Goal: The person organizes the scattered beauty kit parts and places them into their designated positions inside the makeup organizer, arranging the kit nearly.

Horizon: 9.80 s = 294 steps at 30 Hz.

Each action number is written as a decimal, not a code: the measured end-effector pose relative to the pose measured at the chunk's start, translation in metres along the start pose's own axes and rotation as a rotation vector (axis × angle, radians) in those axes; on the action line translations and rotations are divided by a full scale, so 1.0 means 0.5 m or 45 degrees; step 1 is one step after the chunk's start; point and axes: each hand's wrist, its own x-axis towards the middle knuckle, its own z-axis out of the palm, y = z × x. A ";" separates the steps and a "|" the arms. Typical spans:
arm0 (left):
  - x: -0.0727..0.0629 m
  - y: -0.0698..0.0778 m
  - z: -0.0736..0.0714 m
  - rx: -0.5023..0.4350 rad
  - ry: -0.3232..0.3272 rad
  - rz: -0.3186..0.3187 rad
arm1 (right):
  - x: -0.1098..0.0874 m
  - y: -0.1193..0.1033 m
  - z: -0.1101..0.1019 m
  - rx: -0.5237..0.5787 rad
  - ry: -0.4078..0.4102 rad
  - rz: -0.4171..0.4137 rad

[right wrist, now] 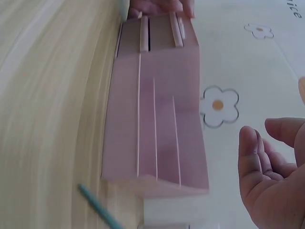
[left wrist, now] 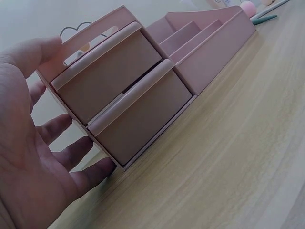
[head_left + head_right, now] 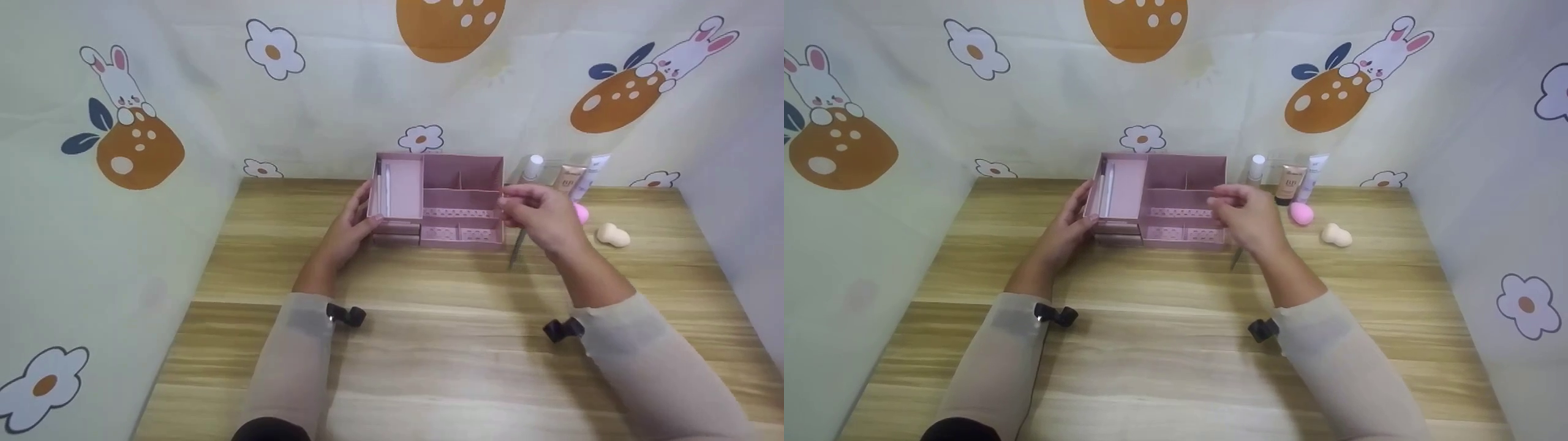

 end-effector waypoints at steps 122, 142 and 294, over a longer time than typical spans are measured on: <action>-0.003 -0.001 -0.001 -0.020 -0.005 0.031 | 0.057 -0.038 0.123 0.066 -0.173 0.107; -0.004 0.002 0.001 -0.031 -0.012 0.022 | 0.121 -0.098 0.272 0.064 -0.115 0.127; -0.002 0.004 -0.005 -0.006 -0.015 0.034 | 0.060 0.168 -0.066 -0.683 -0.060 0.308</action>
